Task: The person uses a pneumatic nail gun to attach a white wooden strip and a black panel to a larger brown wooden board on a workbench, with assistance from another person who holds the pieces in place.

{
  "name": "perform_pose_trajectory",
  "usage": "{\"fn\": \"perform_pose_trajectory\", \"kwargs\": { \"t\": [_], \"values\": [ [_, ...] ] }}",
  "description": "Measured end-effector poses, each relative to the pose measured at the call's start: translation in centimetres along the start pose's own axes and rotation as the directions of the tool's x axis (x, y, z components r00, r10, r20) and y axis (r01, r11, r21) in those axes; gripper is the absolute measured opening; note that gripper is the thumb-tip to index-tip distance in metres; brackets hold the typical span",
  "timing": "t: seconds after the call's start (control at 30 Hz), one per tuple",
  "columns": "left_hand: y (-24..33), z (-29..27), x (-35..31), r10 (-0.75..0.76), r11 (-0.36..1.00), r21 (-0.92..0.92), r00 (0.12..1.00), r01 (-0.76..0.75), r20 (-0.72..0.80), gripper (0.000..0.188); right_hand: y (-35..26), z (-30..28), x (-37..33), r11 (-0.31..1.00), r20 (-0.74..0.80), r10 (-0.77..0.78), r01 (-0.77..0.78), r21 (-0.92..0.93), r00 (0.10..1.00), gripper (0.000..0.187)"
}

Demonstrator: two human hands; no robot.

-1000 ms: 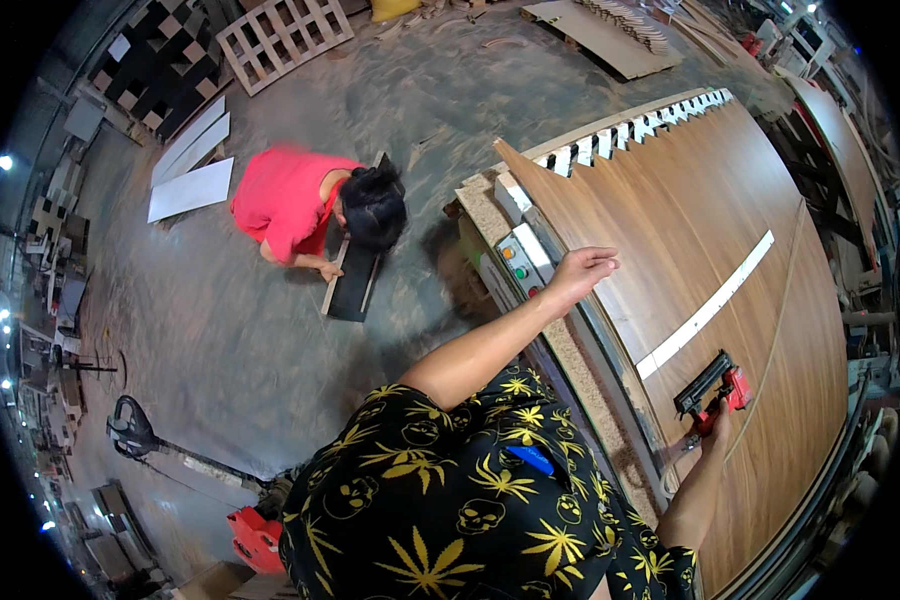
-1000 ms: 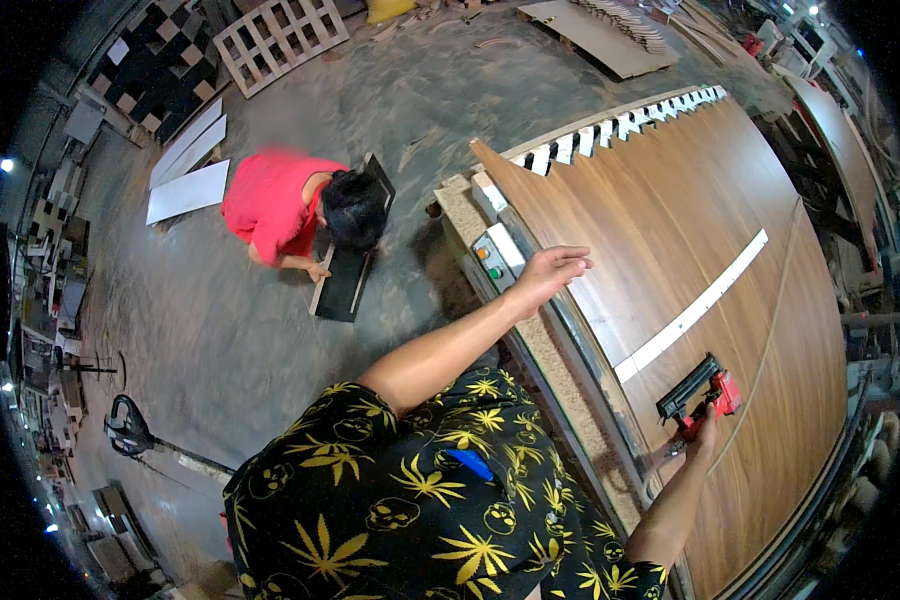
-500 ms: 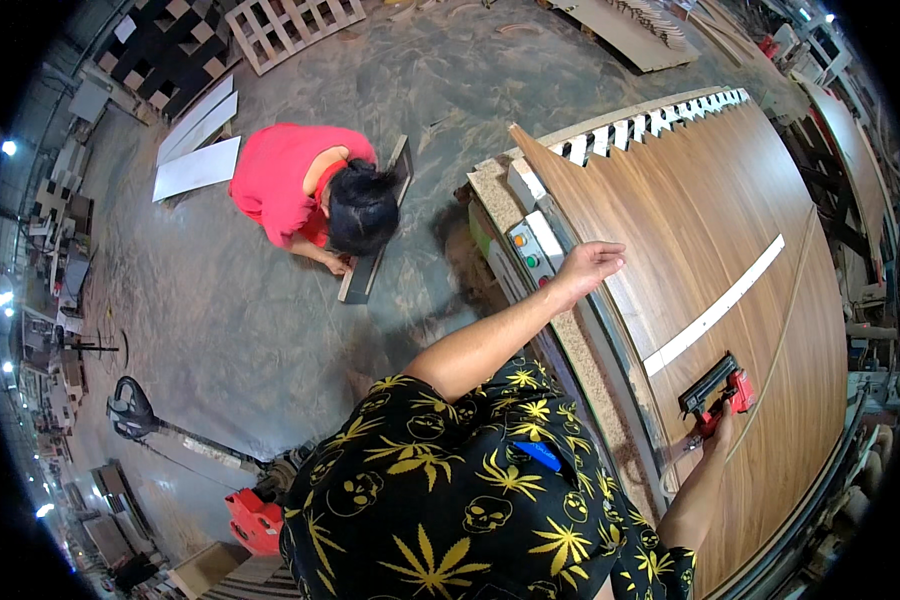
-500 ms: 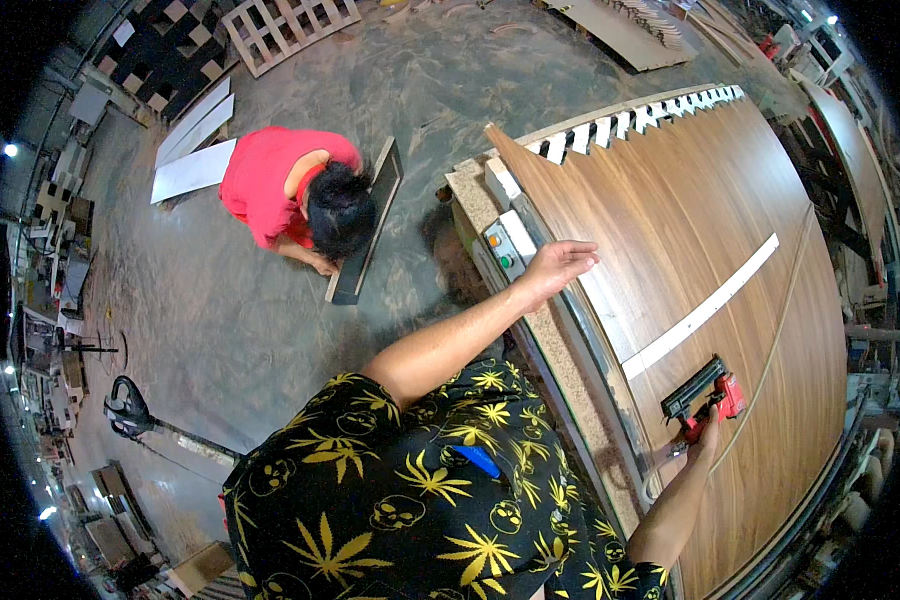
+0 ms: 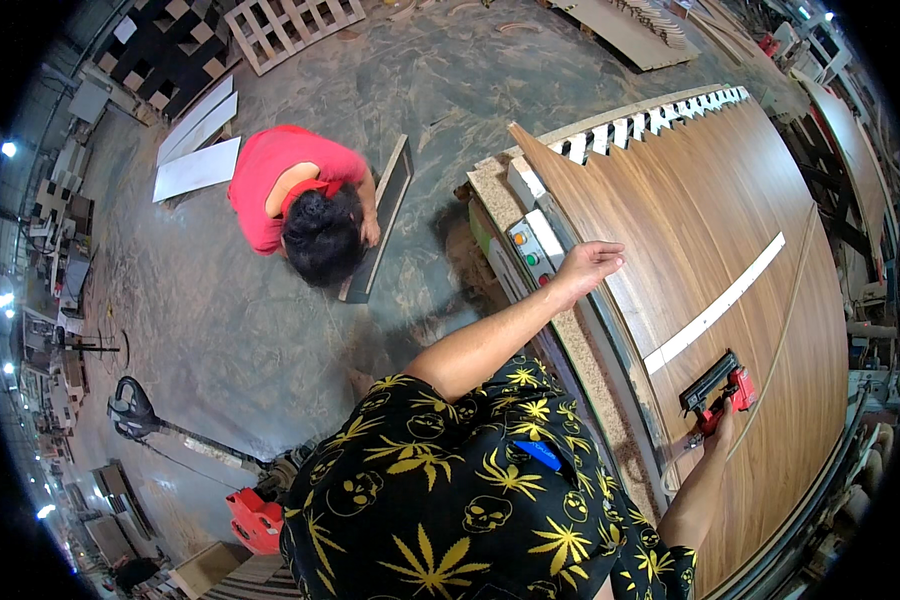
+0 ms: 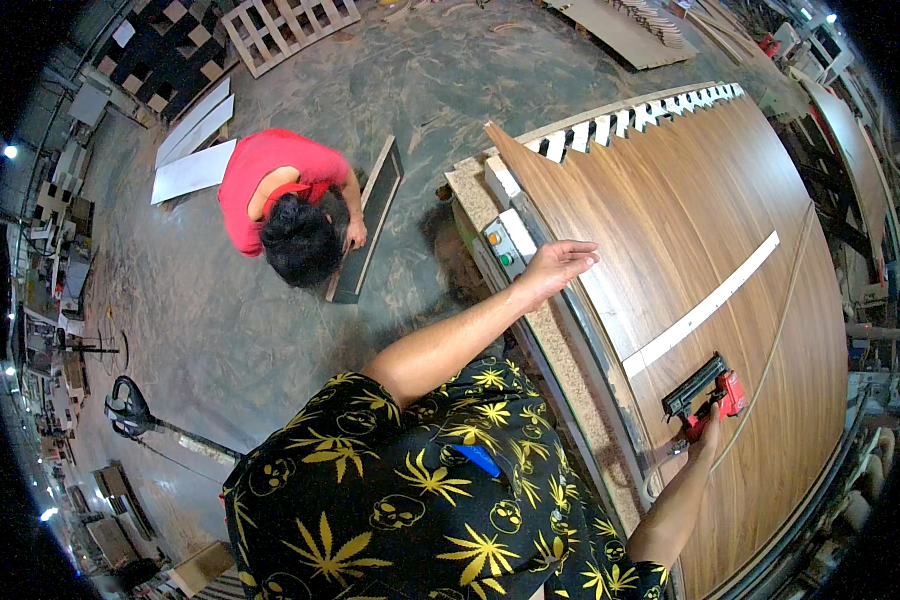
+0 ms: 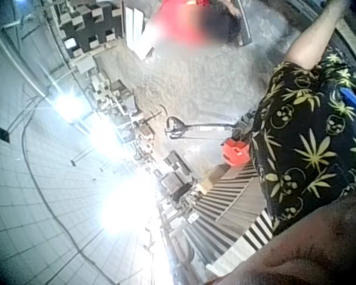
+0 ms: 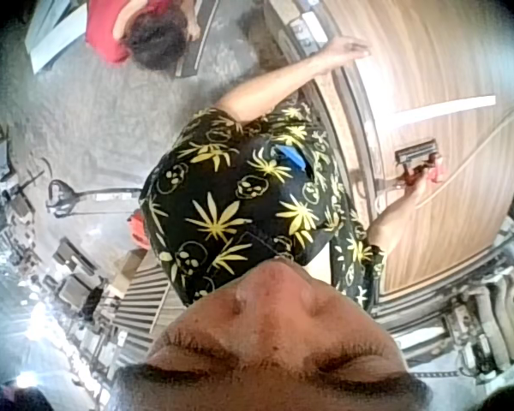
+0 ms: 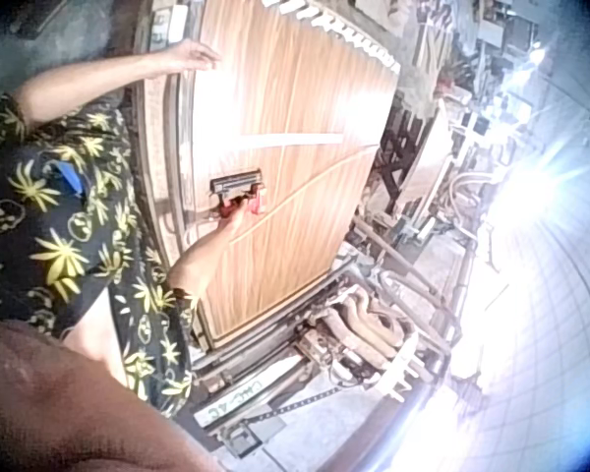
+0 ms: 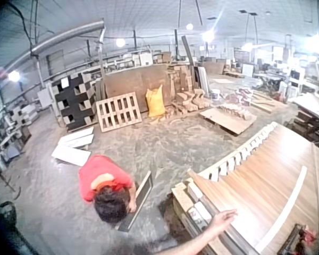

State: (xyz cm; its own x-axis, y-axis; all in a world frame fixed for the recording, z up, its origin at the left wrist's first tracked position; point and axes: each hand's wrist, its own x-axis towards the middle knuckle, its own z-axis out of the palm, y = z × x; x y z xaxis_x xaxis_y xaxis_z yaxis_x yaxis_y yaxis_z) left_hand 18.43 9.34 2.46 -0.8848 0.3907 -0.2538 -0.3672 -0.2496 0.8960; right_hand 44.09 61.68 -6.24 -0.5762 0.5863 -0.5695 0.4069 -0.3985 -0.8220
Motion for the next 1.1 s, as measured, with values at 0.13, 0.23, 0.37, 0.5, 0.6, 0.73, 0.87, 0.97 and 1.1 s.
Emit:
{"fn": "perform_pose_trajectory", "kwargs": {
  "t": [0.13,0.23,0.37,0.5,0.6,0.73,0.87,0.97,1.1],
  "values": [
    [-0.1,-0.2,-0.1,0.004,1.000,0.016,1.000,-0.004,-0.010,0.038,-0.2,1.4,-1.1,1.000,-0.007,-0.016,0.016,0.007,1.000,0.035],
    [-0.1,-0.1,0.0,0.009,1.000,0.026,1.000,-0.009,-0.001,0.038,-0.3,1.4,-1.2,0.999,-0.039,-0.040,0.040,0.005,0.998,0.035],
    [0.0,-0.2,-0.2,0.006,1.000,0.013,1.000,-0.006,-0.007,0.038,-0.3,1.6,-1.3,1.000,-0.043,-0.031,0.031,0.003,0.999,0.036],
    [0.0,-0.2,-0.2,0.005,1.000,-0.013,1.000,-0.005,-0.008,0.038,-0.4,1.4,-1.0,1.000,-0.072,-0.004,0.004,-0.003,0.997,0.036],
    [0.0,-0.2,-0.1,0.003,1.000,-0.015,1.000,-0.003,-0.006,0.039,-0.1,1.0,-0.5,1.000,-0.067,-0.026,0.026,0.007,0.997,0.035],
    [0.0,-0.4,-0.1,0.002,1.000,-0.024,1.000,-0.002,-0.005,0.039,0.0,1.1,-0.4,1.000,-0.081,-0.010,0.009,-0.008,0.997,0.036],
    [0.1,-0.3,-0.3,0.002,1.000,-0.011,1.000,-0.002,-0.007,0.039,-0.1,1.1,-0.6,1.000,-0.079,0.007,-0.009,-0.028,0.997,0.037],
    [0.2,-0.2,-0.2,-0.001,1.000,-0.003,1.000,0.001,-0.004,0.039,-0.1,0.9,-0.5,1.000,-0.073,-0.006,0.005,-0.018,0.997,0.037],
    [0.2,-0.3,-0.2,-0.009,1.000,0.004,1.000,0.009,-0.004,0.039,-0.1,0.7,-0.4,1.000,-0.041,-0.010,0.008,-0.030,0.999,0.046]
  ]
}}
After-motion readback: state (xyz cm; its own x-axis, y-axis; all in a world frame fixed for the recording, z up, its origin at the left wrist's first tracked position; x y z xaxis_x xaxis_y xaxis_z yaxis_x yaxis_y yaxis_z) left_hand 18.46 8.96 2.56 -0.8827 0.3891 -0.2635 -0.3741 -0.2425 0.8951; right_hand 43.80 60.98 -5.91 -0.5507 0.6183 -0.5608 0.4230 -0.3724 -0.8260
